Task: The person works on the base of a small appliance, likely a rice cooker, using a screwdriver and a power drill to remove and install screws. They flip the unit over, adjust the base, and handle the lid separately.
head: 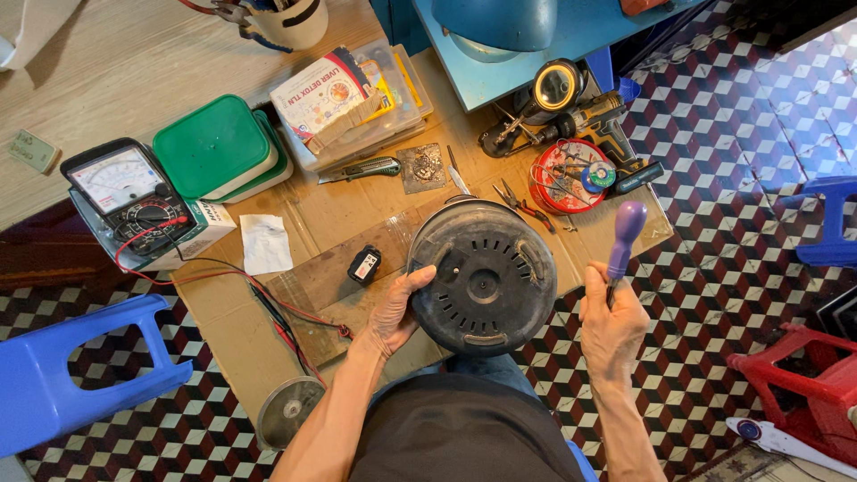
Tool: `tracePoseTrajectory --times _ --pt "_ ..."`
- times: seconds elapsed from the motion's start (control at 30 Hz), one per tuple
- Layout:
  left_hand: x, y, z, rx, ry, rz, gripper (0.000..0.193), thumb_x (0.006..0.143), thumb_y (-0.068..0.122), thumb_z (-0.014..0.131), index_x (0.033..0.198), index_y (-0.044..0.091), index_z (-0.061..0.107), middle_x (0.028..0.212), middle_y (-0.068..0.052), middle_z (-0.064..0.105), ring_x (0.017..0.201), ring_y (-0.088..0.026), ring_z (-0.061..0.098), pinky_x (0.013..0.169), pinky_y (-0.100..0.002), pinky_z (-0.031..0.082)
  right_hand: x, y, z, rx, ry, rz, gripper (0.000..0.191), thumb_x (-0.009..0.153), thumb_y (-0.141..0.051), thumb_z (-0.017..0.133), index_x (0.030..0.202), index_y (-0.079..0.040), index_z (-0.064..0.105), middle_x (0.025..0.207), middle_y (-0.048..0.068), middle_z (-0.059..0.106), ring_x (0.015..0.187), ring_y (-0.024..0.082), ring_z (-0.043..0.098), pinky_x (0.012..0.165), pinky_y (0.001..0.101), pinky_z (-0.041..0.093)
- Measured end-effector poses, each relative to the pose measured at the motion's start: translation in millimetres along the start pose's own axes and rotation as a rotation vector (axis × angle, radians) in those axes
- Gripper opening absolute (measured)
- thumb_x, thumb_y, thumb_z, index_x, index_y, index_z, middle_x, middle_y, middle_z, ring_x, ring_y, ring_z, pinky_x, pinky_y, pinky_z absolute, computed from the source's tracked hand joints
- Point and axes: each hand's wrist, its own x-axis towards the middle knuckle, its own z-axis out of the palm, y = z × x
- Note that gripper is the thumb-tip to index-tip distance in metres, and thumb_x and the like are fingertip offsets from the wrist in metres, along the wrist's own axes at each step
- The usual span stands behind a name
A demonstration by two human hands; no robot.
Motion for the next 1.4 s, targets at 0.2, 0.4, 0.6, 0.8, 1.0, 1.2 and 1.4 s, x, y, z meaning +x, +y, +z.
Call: tracePoseTrajectory --times 0.2,0.4,0.6,0.8,1.0,1.2,1.4 --pt "0 -5 3 0.045 0.081 -0.031 0.046 0.086 0.030 0.077 0.123 0.005 0.066 0.114 -0.006 0.073 0.104 -0.017 0.070 0.098 -0.035 0.055 -26 -19 10 0.090 -0.104 -0.197 0.016 0.101 -0.021 0.065 0.104 -0.006 0.070 0.064 -0.004 0.057 0.051 0.003 0.048 0.043 0.0207 0.036" --pt "-2 -8 9 0.043 0.077 0.010 0.046 0.085 0.029 0.079 0.122 0.005 0.067 0.115 -0.005 0.074 0.105 -0.016 0.069 0.099 -0.035 0.054 -31 -28 63 0.087 -0.334 -0.140 0.018 0.098 -0.017 0.069 0.109 -0.004 0.074 0.078 0.000 0.058 0.065 0.005 0.049 0.056 0.0226 0.040" --pt "-7 -7 7 0.056 0.034 0.022 0.043 0.088 0.027 0.077 0.122 0.003 0.067 0.114 -0.008 0.074 0.106 -0.018 0.069 0.099 -0.034 0.054 -34 -27 79 0.060 -0.409 -0.198 0.025 0.094 -0.014 0.073 0.118 -0.005 0.073 0.088 0.000 0.064 0.077 0.009 0.057 0.070 0.0240 0.048" --pt "-8 -7 8 0.025 0.003 0.041 0.042 0.087 0.025 0.079 0.122 0.005 0.068 0.116 -0.005 0.073 0.108 -0.016 0.069 0.099 -0.033 0.053 -37 -21 97 0.022 -0.346 -0.306 0.022 0.092 -0.013 0.074 0.111 -0.003 0.071 0.091 0.004 0.068 0.079 0.011 0.065 0.073 0.0261 0.053" --pt "-9 -3 8 0.082 -0.031 0.041 0.046 0.088 0.031 0.077 0.124 0.004 0.068 0.118 -0.007 0.073 0.110 -0.016 0.069 0.100 -0.033 0.053 -36 -20 93 -0.064 -0.276 -0.396 0.014 0.096 -0.011 0.072 0.107 -0.003 0.070 0.087 0.008 0.065 0.071 0.016 0.063 0.067 0.0288 0.051" --pt "0 1 10 0.152 -0.009 0.086 0.049 0.088 0.032 0.076 0.128 0.006 0.063 0.119 -0.007 0.070 0.108 -0.016 0.068 0.096 -0.034 0.055 -39 -31 89 -0.167 -0.184 -0.804 0.020 0.094 -0.008 0.067 0.114 -0.005 0.064 0.104 0.012 0.068 0.081 0.022 0.068 0.068 0.0300 0.054" --pt "-12 14 3 0.122 0.097 0.132 0.056 0.086 0.033 0.076 0.132 0.005 0.063 0.122 -0.007 0.071 0.107 -0.017 0.068 0.095 -0.033 0.055 -32 -19 46 -0.019 -0.166 -0.208 0.014 0.099 -0.010 0.070 0.109 -0.001 0.069 0.077 0.006 0.063 0.062 0.011 0.054 0.052 0.0273 0.043"
